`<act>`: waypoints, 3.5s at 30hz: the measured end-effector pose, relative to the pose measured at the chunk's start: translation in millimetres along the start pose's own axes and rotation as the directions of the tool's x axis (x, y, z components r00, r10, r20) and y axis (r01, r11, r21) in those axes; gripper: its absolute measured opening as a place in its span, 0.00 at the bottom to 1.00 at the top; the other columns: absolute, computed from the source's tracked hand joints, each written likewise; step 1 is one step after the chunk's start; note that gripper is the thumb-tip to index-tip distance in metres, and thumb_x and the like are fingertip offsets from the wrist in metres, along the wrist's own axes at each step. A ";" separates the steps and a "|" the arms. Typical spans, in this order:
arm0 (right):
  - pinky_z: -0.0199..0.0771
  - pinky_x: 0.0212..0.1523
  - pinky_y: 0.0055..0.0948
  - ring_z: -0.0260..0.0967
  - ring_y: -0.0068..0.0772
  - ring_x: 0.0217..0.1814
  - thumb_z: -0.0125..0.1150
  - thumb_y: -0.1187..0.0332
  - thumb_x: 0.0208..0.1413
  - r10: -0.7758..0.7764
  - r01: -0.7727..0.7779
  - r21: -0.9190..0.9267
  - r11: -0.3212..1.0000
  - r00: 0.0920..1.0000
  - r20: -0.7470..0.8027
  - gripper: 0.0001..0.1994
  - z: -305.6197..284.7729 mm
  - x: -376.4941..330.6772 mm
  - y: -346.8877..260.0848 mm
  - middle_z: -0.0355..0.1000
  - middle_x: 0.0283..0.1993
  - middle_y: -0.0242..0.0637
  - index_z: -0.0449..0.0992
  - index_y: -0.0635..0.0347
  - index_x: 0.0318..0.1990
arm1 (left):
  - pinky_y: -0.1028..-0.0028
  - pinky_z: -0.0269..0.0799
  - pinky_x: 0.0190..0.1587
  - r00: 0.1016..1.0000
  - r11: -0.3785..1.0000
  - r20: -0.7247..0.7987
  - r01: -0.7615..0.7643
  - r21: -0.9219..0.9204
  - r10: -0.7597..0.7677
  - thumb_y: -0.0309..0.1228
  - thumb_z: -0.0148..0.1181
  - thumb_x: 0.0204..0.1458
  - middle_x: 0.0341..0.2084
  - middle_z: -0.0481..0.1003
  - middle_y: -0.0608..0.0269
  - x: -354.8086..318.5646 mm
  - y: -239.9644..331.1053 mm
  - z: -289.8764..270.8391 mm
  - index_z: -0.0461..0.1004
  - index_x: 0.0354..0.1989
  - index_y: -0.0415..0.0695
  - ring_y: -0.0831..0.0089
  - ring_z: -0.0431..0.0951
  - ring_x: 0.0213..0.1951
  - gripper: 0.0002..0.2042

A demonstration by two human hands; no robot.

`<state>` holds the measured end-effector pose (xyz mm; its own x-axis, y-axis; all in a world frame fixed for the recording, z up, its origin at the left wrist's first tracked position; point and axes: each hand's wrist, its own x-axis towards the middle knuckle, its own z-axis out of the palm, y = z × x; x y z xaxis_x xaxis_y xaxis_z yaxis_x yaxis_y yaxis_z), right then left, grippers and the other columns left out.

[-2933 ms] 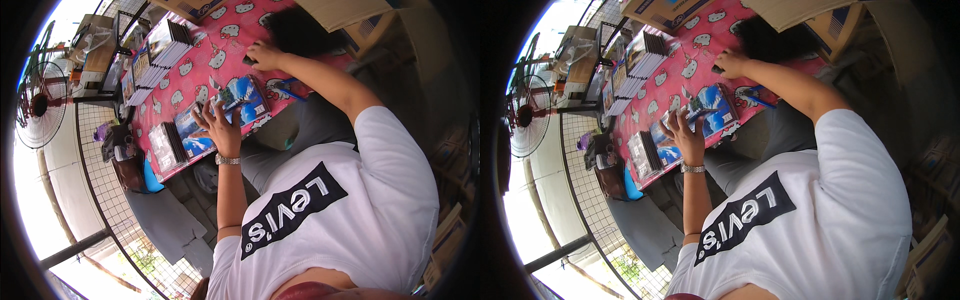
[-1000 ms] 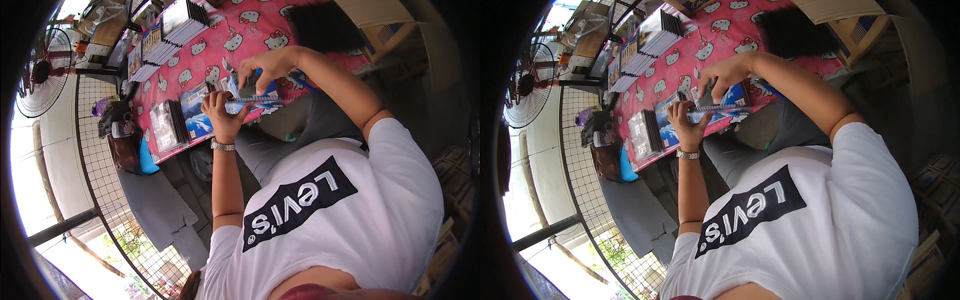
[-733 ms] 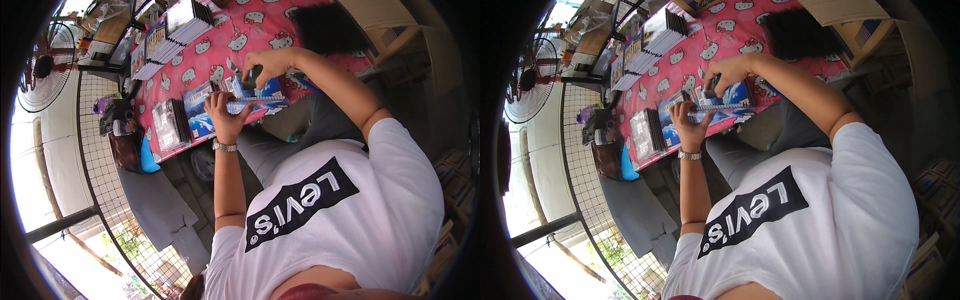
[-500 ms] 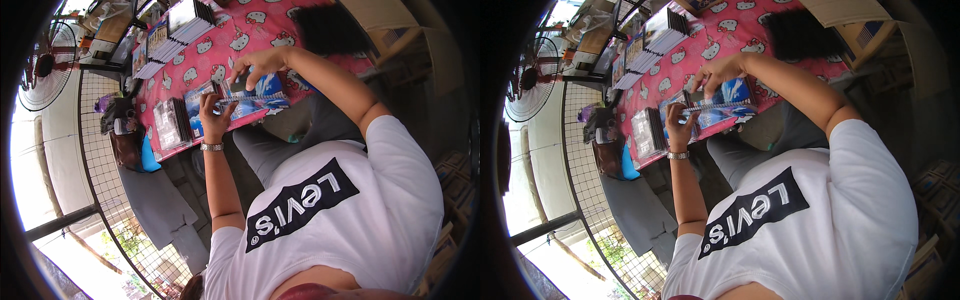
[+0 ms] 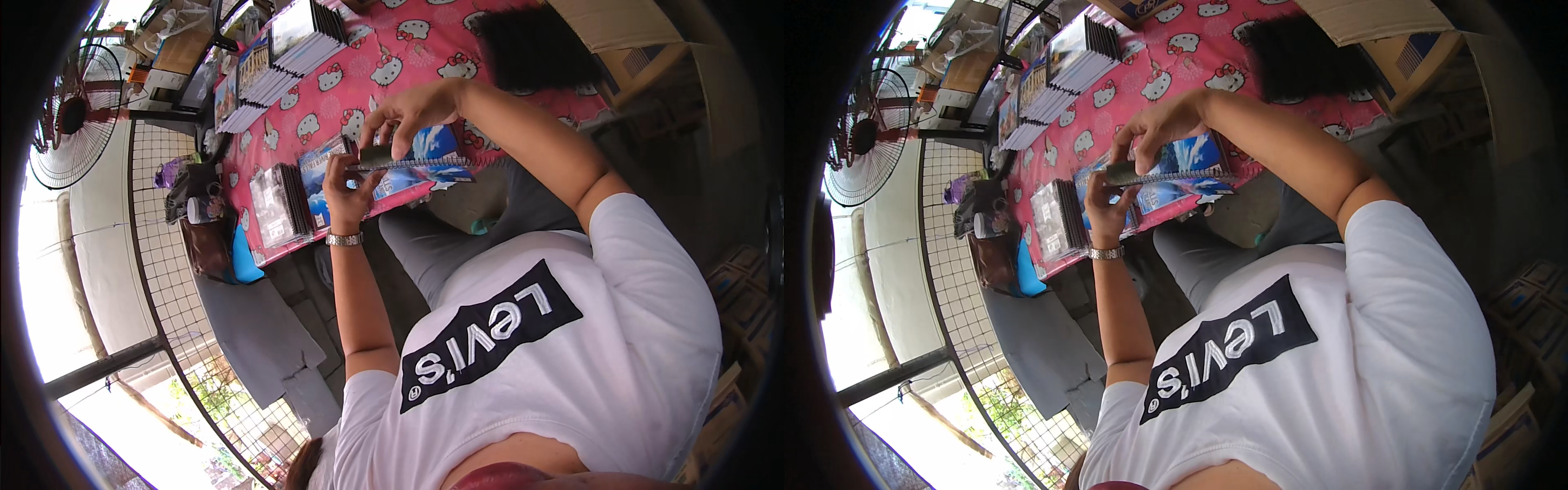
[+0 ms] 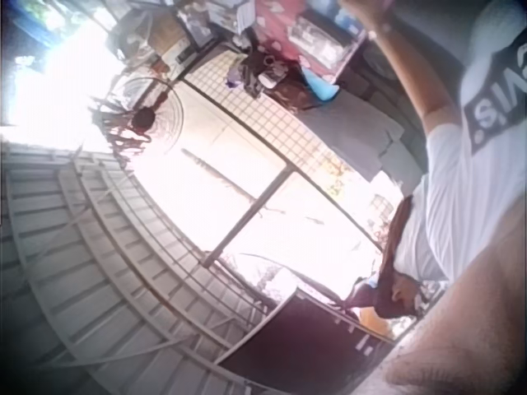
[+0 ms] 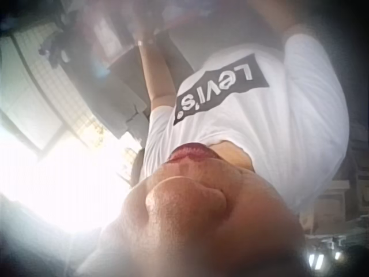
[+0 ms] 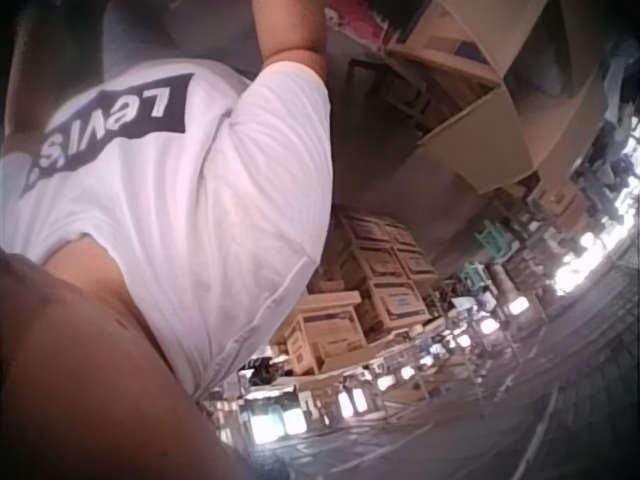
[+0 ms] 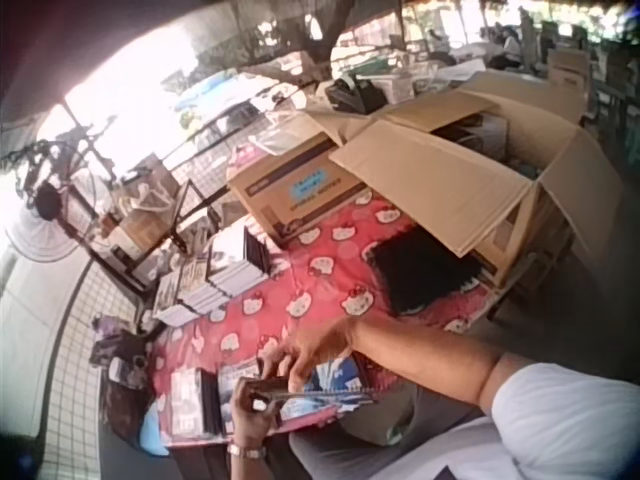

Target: The person assembles spiral notebooks by inserting a black plastic coil through the pre-punched holes of a stack of pages and a cover, then uses a blue tool to trim and crimp the ends of the coil.

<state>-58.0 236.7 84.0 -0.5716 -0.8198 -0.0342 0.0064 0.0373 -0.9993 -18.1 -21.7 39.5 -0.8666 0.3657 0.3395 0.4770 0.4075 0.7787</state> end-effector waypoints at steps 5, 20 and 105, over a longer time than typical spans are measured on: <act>0.67 0.52 0.27 0.70 0.29 0.49 0.72 0.67 0.43 -0.055 0.035 0.335 0.942 0.997 0.050 0.28 0.4 3.7 8.5 0.73 0.48 0.35 0.75 0.58 0.55 | 0.78 0.72 0.28 1.000 0.999 0.004 0.013 -0.043 -0.013 0.27 0.78 0.37 0.33 0.71 0.63 1.6 -0.7 2.2 0.72 0.37 0.37 0.76 0.75 0.29 0.21; 0.66 0.60 0.45 0.60 0.47 0.63 0.73 0.54 0.40 -0.124 -0.630 -0.655 0.417 0.675 -0.727 0.22 -91.5 -56.7 123.1 0.65 0.59 0.41 0.80 0.50 0.45 | 0.82 0.68 0.26 0.955 0.984 -0.255 0.117 -0.136 -0.149 0.26 0.73 0.46 0.28 0.74 0.66 -2.0 9.7 19.4 0.72 0.37 0.39 0.84 0.73 0.26 0.15; 0.68 0.56 0.41 0.68 0.46 0.55 0.59 0.50 0.58 -0.680 -0.709 -0.519 0.478 0.076 -0.729 0.21 -176.5 -173.2 113.4 0.73 0.51 0.41 0.75 0.45 0.56 | 0.53 0.60 0.58 0.972 0.901 0.029 -0.228 0.370 0.234 0.17 0.55 0.48 0.38 0.74 0.54 65.5 -3.9 86.1 0.70 0.41 0.43 0.51 0.73 0.45 0.12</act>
<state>-103.1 483.8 -20.5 -0.6463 0.3290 0.6885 -0.0180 0.8955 -0.4448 -64.1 72.8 13.3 -0.7266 0.4750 0.4964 0.6810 0.5932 0.4292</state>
